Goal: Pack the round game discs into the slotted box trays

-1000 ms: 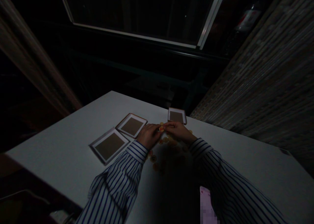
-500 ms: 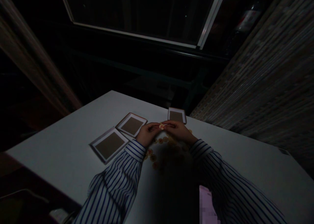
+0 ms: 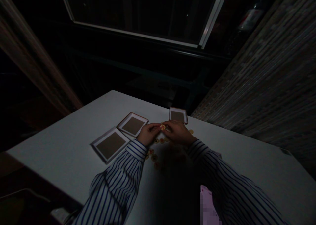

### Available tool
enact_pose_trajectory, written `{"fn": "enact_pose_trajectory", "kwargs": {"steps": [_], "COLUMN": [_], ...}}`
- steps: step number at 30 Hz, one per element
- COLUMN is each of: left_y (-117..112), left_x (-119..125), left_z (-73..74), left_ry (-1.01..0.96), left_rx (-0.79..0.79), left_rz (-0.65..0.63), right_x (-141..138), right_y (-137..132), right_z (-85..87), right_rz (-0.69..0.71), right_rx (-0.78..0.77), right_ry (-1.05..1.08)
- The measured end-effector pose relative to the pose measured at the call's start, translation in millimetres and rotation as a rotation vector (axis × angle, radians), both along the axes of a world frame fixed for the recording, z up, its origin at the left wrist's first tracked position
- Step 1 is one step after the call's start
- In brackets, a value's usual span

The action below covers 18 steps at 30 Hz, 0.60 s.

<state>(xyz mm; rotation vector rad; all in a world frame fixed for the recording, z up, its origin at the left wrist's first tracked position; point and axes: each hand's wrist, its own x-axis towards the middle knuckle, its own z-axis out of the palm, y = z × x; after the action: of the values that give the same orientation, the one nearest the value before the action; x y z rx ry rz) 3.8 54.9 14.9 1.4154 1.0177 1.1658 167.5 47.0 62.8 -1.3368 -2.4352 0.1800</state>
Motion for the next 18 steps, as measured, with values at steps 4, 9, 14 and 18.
{"fn": "enact_pose_trajectory", "kwargs": {"steps": [4, 9, 14, 18], "left_y": [3, 5, 5, 5], "left_x": [-1, -5, -7, -8], "left_z": [-3.4, -7.5, -10.1, -11.5], "left_ry": [0.136, 0.324, 0.449, 0.506], "left_rx": [0.068, 0.150, 0.273, 0.327], "left_rz": [0.068, 0.200, 0.223, 0.217], "right_x": [-2, -2, -4, -6], "right_y": [1, 3, 6, 9], "right_z": [-0.9, -8.6, -19.2, -24.0], "right_rz": [-0.030, -0.121, -0.170, -0.188], "right_rx": [0.002, -0.050, -0.069, -0.087], "right_ry": [-0.116, -0.308, -0.359, -0.363]}}
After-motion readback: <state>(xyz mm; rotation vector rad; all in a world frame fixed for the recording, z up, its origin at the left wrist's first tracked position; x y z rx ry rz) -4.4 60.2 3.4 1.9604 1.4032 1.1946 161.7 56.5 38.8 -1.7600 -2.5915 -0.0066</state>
